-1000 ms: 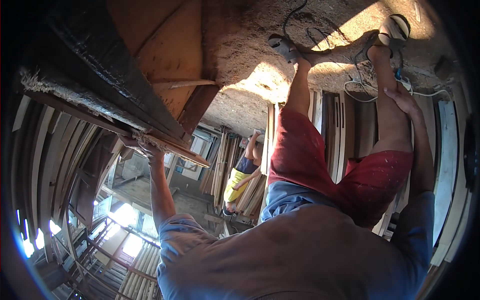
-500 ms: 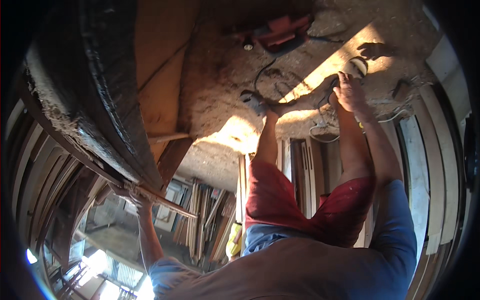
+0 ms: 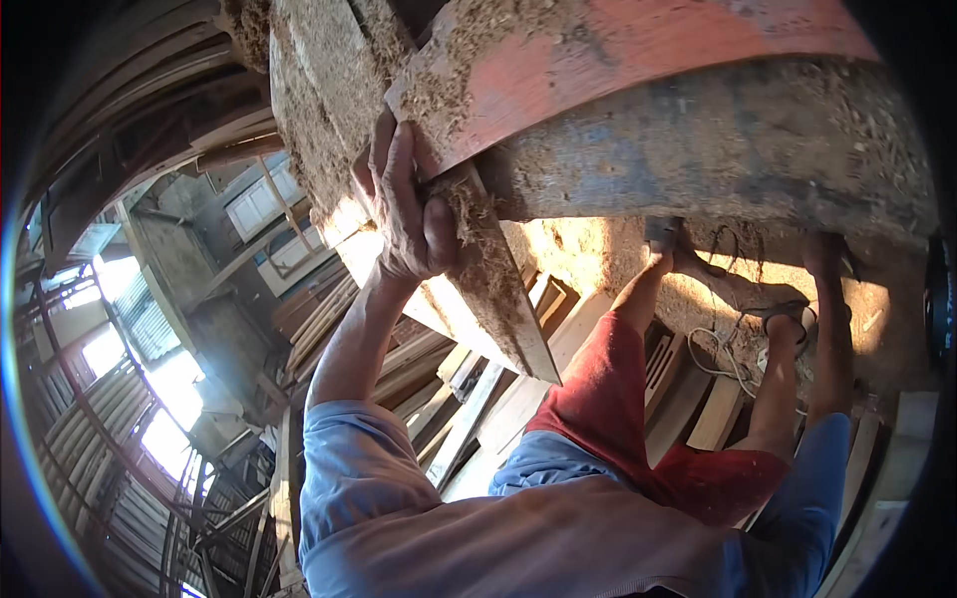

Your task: The person sands the surface of a wooden board using a hand-held belt sander, moving the tool across the wood while bracing the board with their other hand.

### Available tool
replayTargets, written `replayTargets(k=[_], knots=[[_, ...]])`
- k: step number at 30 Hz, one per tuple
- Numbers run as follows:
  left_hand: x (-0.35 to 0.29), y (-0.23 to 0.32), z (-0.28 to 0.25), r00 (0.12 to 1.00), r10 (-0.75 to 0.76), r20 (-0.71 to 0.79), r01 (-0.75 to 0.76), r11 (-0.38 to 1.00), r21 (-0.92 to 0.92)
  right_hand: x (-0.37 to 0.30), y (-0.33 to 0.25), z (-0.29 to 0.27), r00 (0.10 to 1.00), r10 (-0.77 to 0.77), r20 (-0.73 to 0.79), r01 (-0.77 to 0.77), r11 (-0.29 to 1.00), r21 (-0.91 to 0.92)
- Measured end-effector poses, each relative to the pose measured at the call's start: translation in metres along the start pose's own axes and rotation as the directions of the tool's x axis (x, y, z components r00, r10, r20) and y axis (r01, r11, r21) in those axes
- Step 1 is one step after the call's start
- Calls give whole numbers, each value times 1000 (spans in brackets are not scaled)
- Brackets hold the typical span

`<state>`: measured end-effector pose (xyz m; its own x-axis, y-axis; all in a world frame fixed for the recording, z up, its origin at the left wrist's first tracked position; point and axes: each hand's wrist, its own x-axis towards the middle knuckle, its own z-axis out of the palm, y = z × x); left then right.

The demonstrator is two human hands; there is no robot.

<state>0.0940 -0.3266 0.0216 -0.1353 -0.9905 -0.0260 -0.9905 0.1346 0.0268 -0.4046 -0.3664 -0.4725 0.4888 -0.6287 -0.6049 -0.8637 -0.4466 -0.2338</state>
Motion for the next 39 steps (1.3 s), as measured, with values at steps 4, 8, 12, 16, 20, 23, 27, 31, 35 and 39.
replayTargets(k=[4,8,12,16,20,23,27,31,35,39], knots=[[-5,-6,-18,998,0,-62,1,1000,13,44,7,40,947,3,322,32,994,-104],[1,-14,-6,997,-7,-73,1,996,-85,65,51,40,968,-11,249,60,980,-188],[8,2,-6,988,-96,-122,79,988,-136,29,3,-35,903,-414,-115,402,908,-117],[-14,4,-19,977,-177,-116,158,975,-154,-54,-102,-132,677,-545,-495,349,830,-436],[-10,6,-18,968,-188,-164,146,960,-240,-129,-147,-210,839,-397,-371,467,876,120],[-3,4,-22,964,-175,-200,113,950,-290,-173,-163,-196,945,-296,-139,321,923,212],[-23,0,-17,936,-233,-265,118,914,-389,-225,-248,-219,987,-108,115,54,917,396],[-44,5,-34,867,-349,-355,159,869,-468,-271,-329,-271,976,-215,25,212,972,100],[-146,2,-36,810,-515,-279,303,777,-552,-284,-408,-278,908,-156,389,79,975,206],[-300,-57,-18,661,-723,-200,600,670,-438,-273,-459,-252,814,-243,527,72,943,324]])
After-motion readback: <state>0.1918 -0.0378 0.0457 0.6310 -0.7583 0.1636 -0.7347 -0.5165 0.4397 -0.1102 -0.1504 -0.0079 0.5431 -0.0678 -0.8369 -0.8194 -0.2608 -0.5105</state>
